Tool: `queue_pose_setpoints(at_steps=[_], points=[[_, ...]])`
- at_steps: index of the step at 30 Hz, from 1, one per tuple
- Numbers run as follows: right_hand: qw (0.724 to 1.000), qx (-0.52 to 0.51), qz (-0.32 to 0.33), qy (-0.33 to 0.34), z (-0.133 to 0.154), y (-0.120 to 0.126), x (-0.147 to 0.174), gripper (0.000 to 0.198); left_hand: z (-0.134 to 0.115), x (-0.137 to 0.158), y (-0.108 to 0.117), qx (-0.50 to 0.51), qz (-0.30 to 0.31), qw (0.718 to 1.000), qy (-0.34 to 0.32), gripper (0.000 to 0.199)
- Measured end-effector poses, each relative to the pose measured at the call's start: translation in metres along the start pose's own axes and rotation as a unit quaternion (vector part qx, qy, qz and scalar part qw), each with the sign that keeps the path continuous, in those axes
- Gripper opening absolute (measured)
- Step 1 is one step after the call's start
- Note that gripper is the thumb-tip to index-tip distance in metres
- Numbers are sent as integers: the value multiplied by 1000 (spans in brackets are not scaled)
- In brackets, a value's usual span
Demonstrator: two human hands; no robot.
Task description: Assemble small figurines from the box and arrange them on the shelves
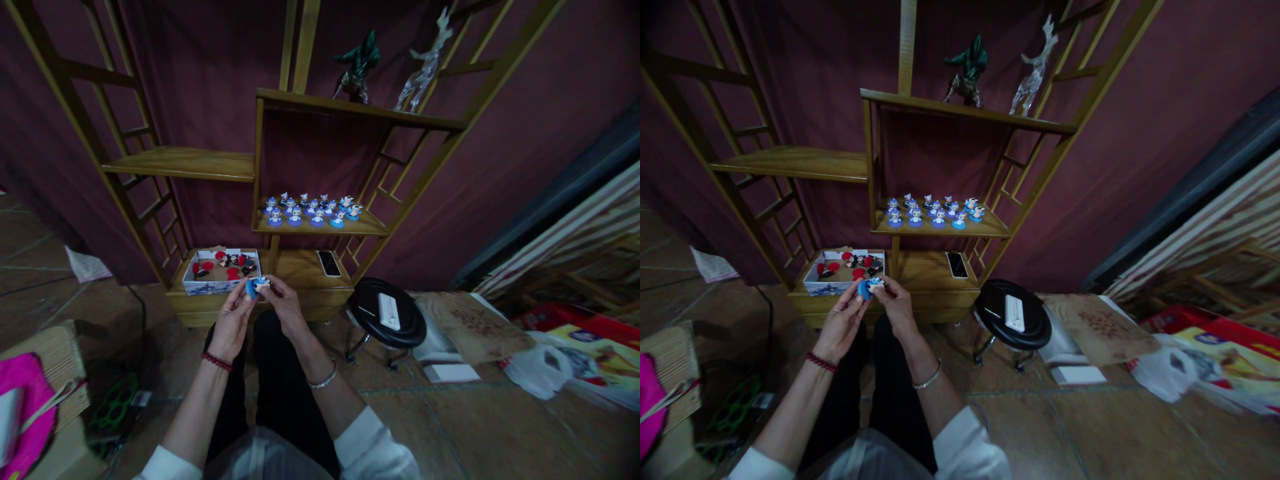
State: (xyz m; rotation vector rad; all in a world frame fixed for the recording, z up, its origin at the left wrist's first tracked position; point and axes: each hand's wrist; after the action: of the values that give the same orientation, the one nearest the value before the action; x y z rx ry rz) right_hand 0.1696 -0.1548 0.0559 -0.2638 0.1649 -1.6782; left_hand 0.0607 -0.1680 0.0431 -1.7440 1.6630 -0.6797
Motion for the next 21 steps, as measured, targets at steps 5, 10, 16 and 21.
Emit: queue_pose_setpoints(at_steps=[5, 10, 16, 21], points=[[999, 17, 29, 34, 0, 2, -1, 33, 1, 0, 1, -5, -8, 1000, 5, 36], [995, 49, 56, 65, 0, 4, -3, 30, -1, 1, 0, -10, -16, 1000, 10, 34], [989, 104, 61, 89, 0, 6, -6, 29, -2, 1, -1, -1, -16, 1000, 2, 31], [983, 131, 67, 109, 2, 6, -7, 28, -2, 0, 1, -3, -14, 1000, 5, 32]])
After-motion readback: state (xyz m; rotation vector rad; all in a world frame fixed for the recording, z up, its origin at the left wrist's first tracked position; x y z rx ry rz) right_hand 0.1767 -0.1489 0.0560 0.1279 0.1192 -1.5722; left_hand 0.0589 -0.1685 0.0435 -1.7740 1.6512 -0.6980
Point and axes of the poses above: each hand's wrist, its own x-axis away from the middle knuckle, its own y-axis out of the back of the hand, z = x × y, and after that the axes turned 8 degrees about -y, right-handed
